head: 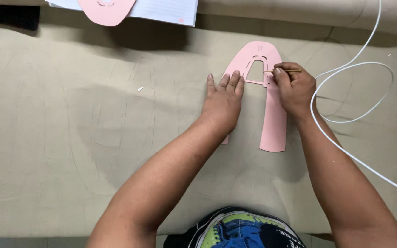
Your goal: The person holds a pink shoe pattern cutout on a paper-covered table and traces around its inner edges with a pencil. They flip the cutout over, reposition it, and continue tracing the outline and inner markings onto the material below.
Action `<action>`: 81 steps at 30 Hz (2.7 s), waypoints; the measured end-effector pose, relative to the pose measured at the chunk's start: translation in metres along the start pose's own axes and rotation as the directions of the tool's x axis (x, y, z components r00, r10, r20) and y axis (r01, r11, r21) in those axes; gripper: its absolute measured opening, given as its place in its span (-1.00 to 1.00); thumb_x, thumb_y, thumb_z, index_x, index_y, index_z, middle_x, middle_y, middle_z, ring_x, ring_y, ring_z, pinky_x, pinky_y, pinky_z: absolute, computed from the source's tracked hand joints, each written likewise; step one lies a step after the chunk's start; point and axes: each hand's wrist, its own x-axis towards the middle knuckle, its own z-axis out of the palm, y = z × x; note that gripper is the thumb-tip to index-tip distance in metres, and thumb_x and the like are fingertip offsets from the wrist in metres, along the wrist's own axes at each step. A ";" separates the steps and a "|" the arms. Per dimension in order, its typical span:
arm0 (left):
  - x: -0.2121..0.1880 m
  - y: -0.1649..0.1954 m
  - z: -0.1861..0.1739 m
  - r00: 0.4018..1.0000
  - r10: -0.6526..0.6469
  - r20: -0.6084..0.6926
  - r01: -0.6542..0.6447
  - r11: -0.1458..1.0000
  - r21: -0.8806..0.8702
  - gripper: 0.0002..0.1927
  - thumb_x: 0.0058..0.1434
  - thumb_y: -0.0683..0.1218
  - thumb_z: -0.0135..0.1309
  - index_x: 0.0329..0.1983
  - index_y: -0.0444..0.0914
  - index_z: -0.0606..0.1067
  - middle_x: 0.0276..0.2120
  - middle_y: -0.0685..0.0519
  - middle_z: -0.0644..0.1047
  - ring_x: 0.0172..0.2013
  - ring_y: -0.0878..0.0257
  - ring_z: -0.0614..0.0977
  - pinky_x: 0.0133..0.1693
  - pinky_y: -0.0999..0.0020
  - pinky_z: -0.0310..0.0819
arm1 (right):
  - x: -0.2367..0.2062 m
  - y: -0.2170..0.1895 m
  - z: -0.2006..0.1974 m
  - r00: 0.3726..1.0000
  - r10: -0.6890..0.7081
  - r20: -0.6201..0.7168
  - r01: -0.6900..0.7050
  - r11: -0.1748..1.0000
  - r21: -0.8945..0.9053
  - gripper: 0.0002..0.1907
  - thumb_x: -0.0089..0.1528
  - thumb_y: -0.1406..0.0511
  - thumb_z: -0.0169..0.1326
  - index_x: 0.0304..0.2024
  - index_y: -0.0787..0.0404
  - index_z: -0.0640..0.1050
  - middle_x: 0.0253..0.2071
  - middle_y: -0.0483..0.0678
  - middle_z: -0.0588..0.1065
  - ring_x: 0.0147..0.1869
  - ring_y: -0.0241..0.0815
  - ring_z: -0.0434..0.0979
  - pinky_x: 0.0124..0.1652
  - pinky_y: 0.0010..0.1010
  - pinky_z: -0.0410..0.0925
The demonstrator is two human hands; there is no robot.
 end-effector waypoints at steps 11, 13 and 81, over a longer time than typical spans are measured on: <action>-0.303 0.156 -0.510 1.000 0.016 0.023 -0.014 0.998 -0.067 -0.14 0.23 -0.23 0.01 0.54 -0.22 -0.11 0.53 0.01 -0.09 0.48 0.11 0.04 0.35 -0.28 -0.10 | -0.040 -0.437 -0.417 0.985 -0.166 0.045 0.171 0.975 -0.144 -0.82 0.43 0.32 0.08 -0.07 0.31 0.63 -0.18 0.02 0.65 -0.11 -0.20 0.70 -0.07 -0.44 0.50; -0.326 0.132 -0.629 1.000 0.020 -0.001 -0.020 0.997 -0.077 -0.16 0.24 -0.23 -0.01 0.54 -0.22 -0.10 0.53 0.01 -0.08 0.47 0.11 0.05 0.35 -0.28 -0.09 | 0.007 -0.553 -0.473 0.953 -0.291 0.084 0.303 0.921 -0.245 -0.83 0.45 0.32 0.11 -0.05 0.31 0.63 -0.15 0.04 0.64 -0.10 -0.15 0.69 -0.07 -0.40 0.49; -0.292 -0.370 -0.435 0.990 0.001 0.144 0.008 0.998 -0.062 0.42 -0.22 -0.13 0.54 0.55 -0.20 -0.20 0.55 0.06 -0.17 0.49 0.13 0.01 0.34 -0.25 0.03 | 0.082 -0.590 0.036 0.985 -0.101 0.143 0.141 0.942 -0.305 -0.78 0.40 0.28 0.09 -0.14 0.32 0.65 -0.17 0.05 0.62 -0.20 -0.06 0.65 -0.14 -0.31 0.47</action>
